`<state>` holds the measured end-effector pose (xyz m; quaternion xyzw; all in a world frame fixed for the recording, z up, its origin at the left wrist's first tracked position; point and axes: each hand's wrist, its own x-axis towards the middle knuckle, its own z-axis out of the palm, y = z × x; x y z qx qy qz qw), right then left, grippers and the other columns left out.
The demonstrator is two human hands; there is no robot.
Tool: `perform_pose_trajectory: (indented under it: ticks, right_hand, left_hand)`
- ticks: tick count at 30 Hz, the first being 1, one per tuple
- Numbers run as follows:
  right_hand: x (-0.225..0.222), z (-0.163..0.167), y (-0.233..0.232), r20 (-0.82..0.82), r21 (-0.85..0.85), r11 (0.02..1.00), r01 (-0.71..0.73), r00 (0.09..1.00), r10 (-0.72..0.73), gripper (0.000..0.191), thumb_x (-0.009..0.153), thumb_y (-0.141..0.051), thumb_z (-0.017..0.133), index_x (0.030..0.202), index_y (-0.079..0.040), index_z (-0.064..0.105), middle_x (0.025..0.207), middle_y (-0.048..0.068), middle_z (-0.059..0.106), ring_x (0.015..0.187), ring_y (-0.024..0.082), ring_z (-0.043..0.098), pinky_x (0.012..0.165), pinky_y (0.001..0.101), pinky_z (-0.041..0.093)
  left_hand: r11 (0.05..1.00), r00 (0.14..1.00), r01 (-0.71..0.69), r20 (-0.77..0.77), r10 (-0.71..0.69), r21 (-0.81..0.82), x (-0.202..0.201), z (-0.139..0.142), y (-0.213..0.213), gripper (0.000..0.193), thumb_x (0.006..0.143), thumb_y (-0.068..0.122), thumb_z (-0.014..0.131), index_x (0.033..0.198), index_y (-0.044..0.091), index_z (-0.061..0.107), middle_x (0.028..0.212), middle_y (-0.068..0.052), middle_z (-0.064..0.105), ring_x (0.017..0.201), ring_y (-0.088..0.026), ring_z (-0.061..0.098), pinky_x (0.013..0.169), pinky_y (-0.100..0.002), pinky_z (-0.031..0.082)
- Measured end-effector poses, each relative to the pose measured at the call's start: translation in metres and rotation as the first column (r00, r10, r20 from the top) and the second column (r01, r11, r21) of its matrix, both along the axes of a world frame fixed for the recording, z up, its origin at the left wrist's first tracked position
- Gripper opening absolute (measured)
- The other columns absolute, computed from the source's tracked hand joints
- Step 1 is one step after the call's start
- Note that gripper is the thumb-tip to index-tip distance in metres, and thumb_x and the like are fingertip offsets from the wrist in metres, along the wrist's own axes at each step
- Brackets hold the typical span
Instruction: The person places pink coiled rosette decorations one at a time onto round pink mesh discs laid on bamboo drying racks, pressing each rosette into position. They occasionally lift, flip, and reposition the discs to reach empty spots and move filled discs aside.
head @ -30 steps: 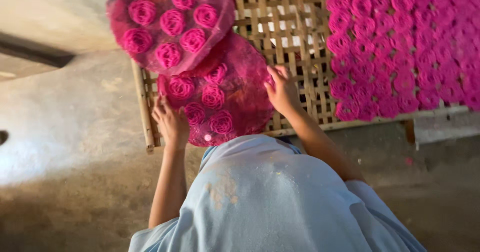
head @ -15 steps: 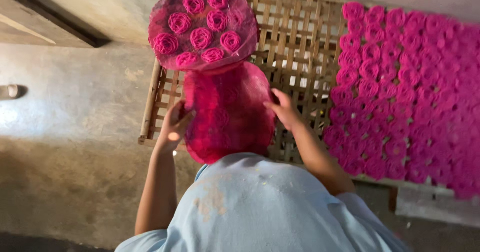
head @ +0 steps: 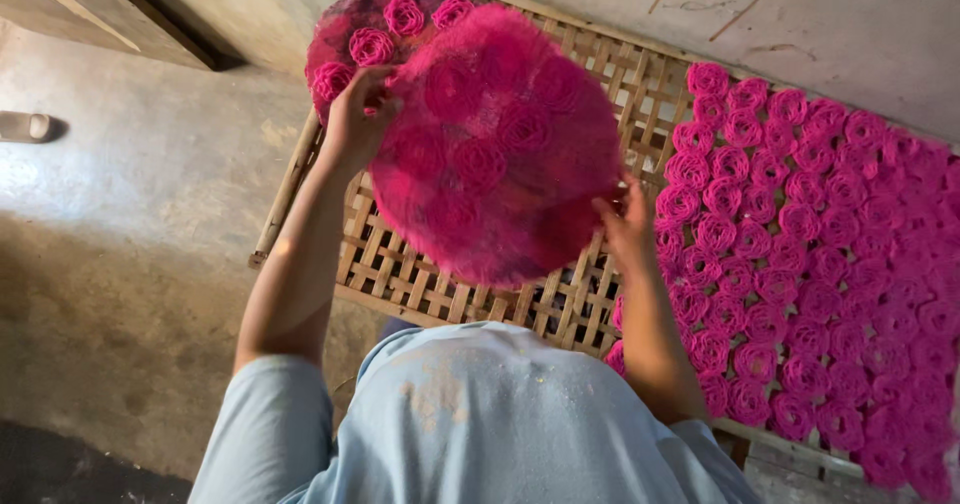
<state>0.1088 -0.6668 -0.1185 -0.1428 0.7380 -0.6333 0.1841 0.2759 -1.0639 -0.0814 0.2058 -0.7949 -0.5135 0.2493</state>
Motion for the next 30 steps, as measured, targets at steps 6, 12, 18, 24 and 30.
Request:
perform_pose_trajectory:
  ticks: [6, 12, 18, 24, 30]
  right_hand:
    - [-0.026, -0.047, -0.058, -0.622, 0.301, 0.951, 0.068, 0.77, 0.142, 0.043, 0.084, -0.007, 0.082, 0.125, -0.009, 0.067, 0.113, 0.009, 0.067, 0.102, 0.026, 0.066, 0.084, 0.037, 0.055]
    - [-0.09, -0.024, -0.16, -0.773, 0.457, 0.889, 0.012, 0.501, 0.39, 0.023, 0.081, -0.011, 0.083, 0.103, -0.012, 0.076, 0.107, 0.002, 0.07, 0.106, 0.026, 0.064, 0.09, 0.0388, 0.054]
    - [-0.129, -0.016, -0.195, -0.753, 0.647, 0.761, -0.052, 0.113, 0.648, 0.008, 0.084, -0.013, 0.077, 0.088, -0.01, 0.071, 0.096, 0.003, 0.068, 0.1, 0.024, 0.063, 0.088, 0.042, 0.055]
    - [-0.176, -0.041, -0.211, -0.474, 0.382, 0.908, -0.171, 0.807, 0.352, 0.006, 0.089, -0.015, 0.071, 0.09, -0.011, 0.067, 0.091, 0.002, 0.07, 0.089, 0.02, 0.066, 0.08, 0.0368, 0.055]
    - [-0.249, -0.044, -0.173, 0.522, -0.296, 0.94, 0.172, 0.853, 0.008, 0.014, 0.094, -0.028, 0.067, 0.103, -0.017, 0.066, 0.091, 0.0, 0.072, 0.081, 0.014, 0.069, 0.07, 0.0322, 0.057]
  left_hand:
    - [0.896, 0.984, -0.06, 0.122, 0.126, -0.441, -0.052, -0.068, 0.027, 0.031, 0.088, 0.01, 0.074, 0.118, 0.012, 0.065, 0.104, -0.012, 0.067, 0.101, -0.03, 0.065, 0.088, -0.042, 0.055]
    - [0.914, 0.947, 0.17, 0.318, -0.047, -0.369, -0.087, -0.076, 0.078, 0.033, 0.088, 0.021, 0.072, 0.12, 0.017, 0.066, 0.114, -0.012, 0.061, 0.112, -0.035, 0.061, 0.09, -0.053, 0.048]
    - [0.935, 0.969, 0.122, 0.242, -0.04, -0.333, -0.091, -0.07, 0.046, 0.033, 0.087, 0.018, 0.072, 0.12, 0.016, 0.066, 0.115, -0.012, 0.063, 0.114, -0.036, 0.06, 0.093, -0.052, 0.049]
    - [0.979, 0.968, 0.076, 0.249, -0.027, -0.189, -0.111, -0.085, 0.021, 0.036, 0.086, 0.015, 0.069, 0.122, 0.017, 0.067, 0.119, -0.013, 0.063, 0.108, -0.035, 0.063, 0.089, -0.05, 0.054]
    - [0.889, 0.955, 0.083, 0.292, 0.059, -0.45, -0.168, -0.078, 0.01, 0.037, 0.09, 0.022, 0.071, 0.125, 0.011, 0.065, 0.123, -0.013, 0.061, 0.117, -0.036, 0.057, 0.091, -0.052, 0.049]
